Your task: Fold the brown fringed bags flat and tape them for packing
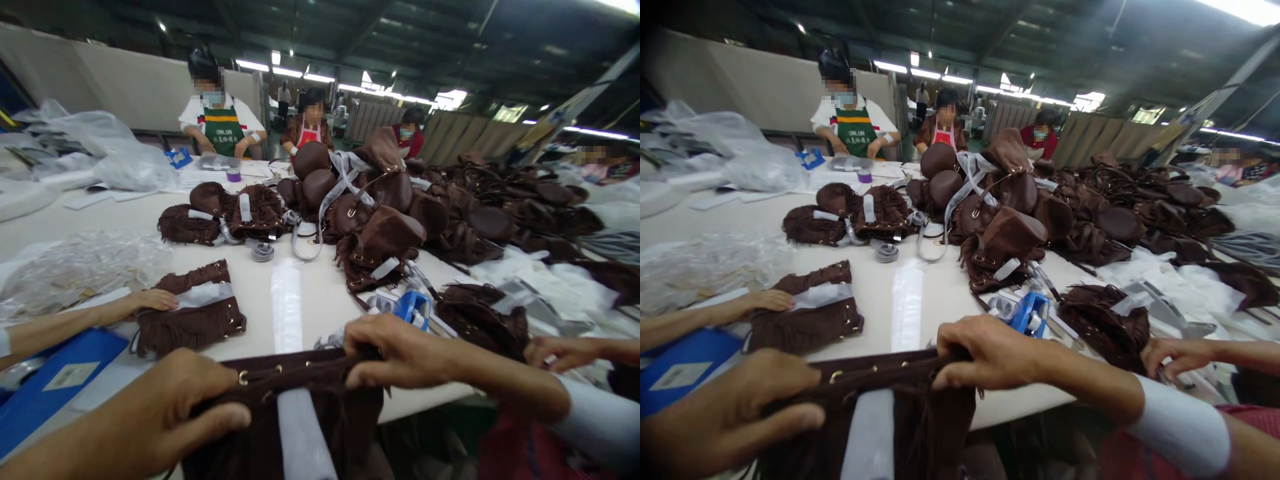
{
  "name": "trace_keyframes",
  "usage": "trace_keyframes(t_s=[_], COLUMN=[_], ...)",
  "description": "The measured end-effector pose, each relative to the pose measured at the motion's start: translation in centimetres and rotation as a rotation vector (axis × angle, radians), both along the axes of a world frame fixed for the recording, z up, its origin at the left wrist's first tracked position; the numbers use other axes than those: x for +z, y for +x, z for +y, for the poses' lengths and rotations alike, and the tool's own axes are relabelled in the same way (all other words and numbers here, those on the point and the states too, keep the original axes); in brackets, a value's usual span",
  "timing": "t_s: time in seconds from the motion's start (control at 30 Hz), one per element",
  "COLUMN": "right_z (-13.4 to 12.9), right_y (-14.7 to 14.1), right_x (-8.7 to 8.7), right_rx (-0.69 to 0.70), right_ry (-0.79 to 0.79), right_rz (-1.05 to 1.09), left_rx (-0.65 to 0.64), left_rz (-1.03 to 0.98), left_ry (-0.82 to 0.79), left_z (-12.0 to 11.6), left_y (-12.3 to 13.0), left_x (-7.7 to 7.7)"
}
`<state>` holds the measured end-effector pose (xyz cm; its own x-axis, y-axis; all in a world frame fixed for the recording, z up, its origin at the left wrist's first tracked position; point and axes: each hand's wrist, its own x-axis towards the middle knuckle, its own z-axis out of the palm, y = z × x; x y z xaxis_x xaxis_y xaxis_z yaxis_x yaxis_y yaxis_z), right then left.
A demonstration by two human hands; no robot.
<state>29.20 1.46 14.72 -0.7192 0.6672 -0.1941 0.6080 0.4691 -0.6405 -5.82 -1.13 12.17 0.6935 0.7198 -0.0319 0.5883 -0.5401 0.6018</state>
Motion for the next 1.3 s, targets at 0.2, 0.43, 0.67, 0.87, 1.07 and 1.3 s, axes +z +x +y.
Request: trace_keyframes(t_s=[0.2, 0.43, 0.67, 0.87, 1.07, 1.3], right_z=[9.9, 17.9, 11.4, 5.6, 6.7, 6.8], right_y=[0.1, -0.5, -1.7, -2.5, -1.4, 2.1], right_x=[-5.6, -13.0, -11.7, -14.3, -16.2, -18.7], right_rx=[-0.098, -0.161, -0.148, 0.260, 0.122, -0.629], right_ry=[-0.349, -0.128, 0.480, 0.450, 0.441, 0.245], right_rz=[0.090, -0.100, -0.056, -0.090, -0.028, 0.234], left_rx=[-0.029, 0.132, 0.465, 0.193, 0.172, 0.207], left_rz=[0.106, 0.101, -0.047, 0.083, 0.063, 0.013], left_ry=[-0.191, 0.067, 0.314, 0.294, 0.311, 0.385], left_z=[11.0, 18.4, 10.3, 4.0, 4.8, 5.2], left_y=[1.7, 3.6, 4.0, 5.5, 5.0, 2.6], left_x=[-2.9, -9.8, -13.0, -16.0, -18.3, -18.8])
